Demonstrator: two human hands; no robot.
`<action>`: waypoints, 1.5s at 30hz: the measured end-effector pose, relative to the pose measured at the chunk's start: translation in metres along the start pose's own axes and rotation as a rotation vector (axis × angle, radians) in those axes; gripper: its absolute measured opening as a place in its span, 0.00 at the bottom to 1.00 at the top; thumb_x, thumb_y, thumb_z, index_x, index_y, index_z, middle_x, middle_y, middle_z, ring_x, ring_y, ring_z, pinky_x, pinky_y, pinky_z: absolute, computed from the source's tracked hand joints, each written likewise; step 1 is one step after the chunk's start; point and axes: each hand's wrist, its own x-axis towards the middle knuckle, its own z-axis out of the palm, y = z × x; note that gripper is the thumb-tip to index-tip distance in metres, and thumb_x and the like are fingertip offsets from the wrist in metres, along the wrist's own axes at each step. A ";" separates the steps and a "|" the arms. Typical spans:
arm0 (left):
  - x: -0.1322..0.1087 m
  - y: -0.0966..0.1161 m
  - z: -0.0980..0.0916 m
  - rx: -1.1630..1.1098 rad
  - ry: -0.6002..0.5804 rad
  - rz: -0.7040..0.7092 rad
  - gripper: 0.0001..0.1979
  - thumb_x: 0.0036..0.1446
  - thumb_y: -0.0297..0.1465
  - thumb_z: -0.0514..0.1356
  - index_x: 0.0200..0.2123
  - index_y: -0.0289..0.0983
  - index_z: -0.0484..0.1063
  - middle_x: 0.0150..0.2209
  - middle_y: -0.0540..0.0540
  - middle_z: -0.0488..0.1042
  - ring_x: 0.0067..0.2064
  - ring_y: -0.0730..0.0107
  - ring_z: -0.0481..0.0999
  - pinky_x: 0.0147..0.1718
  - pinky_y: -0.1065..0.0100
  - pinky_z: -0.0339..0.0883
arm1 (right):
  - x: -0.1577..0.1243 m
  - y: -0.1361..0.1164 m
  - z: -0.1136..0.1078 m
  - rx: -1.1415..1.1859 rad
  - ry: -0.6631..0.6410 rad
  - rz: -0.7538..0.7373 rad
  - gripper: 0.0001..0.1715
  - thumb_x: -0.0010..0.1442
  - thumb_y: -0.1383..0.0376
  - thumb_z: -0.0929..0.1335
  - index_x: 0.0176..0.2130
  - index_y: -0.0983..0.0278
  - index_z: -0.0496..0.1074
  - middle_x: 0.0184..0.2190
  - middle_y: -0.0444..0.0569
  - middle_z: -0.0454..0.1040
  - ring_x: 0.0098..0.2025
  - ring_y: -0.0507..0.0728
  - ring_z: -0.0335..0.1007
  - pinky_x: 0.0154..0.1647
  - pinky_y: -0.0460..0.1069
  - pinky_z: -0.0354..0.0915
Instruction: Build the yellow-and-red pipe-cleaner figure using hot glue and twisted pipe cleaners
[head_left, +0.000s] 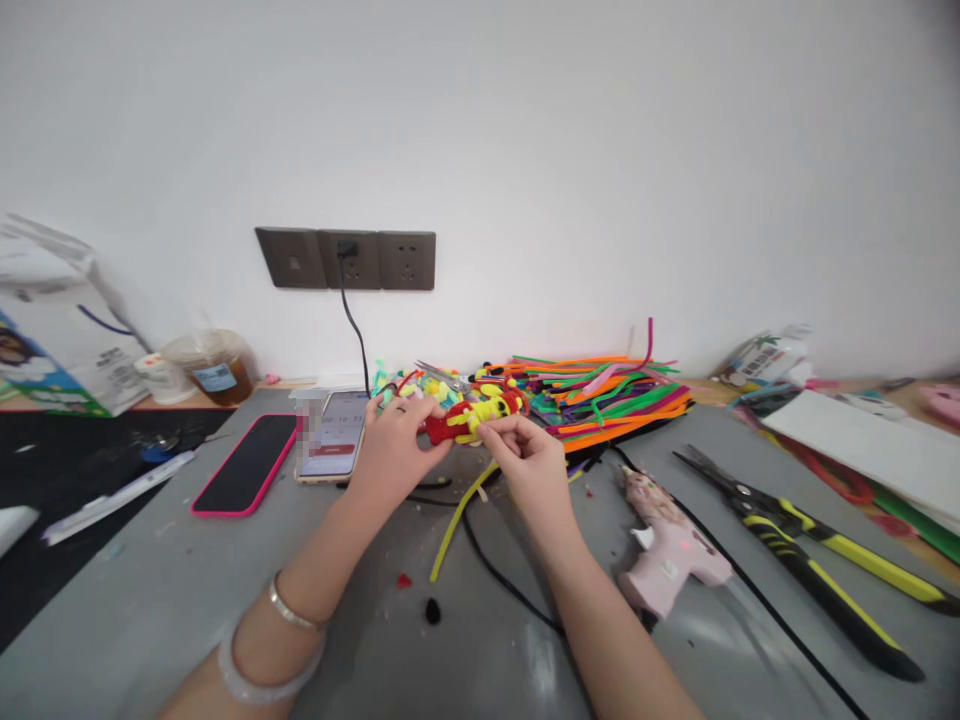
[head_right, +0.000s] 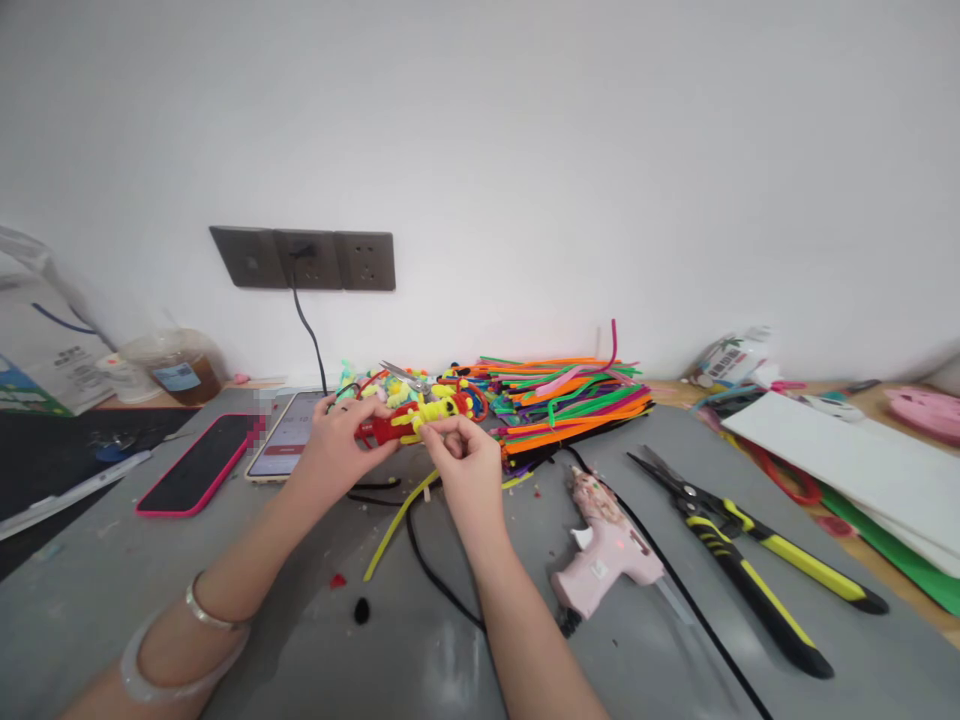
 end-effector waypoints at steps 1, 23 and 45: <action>0.000 -0.001 0.000 -0.002 0.000 -0.001 0.09 0.52 0.31 0.65 0.38 0.44 0.71 0.41 0.50 0.81 0.47 0.57 0.77 0.58 0.50 0.54 | 0.000 -0.001 0.000 0.005 0.004 -0.004 0.15 0.52 0.56 0.74 0.27 0.65 0.73 0.18 0.35 0.49 0.21 0.49 0.45 0.24 0.47 0.47; 0.001 -0.002 0.000 0.004 -0.009 -0.013 0.09 0.52 0.31 0.66 0.37 0.44 0.72 0.43 0.50 0.81 0.49 0.56 0.77 0.59 0.50 0.52 | -0.002 -0.003 0.002 -0.007 -0.009 0.011 0.16 0.53 0.54 0.73 0.28 0.65 0.74 0.17 0.35 0.50 0.21 0.48 0.43 0.22 0.47 0.43; 0.001 -0.002 0.002 -0.010 -0.003 -0.017 0.09 0.51 0.31 0.66 0.38 0.43 0.72 0.44 0.49 0.81 0.50 0.55 0.77 0.59 0.50 0.54 | -0.003 -0.004 0.002 -0.023 -0.022 -0.040 0.13 0.54 0.57 0.72 0.27 0.63 0.70 0.17 0.34 0.50 0.20 0.48 0.43 0.22 0.46 0.45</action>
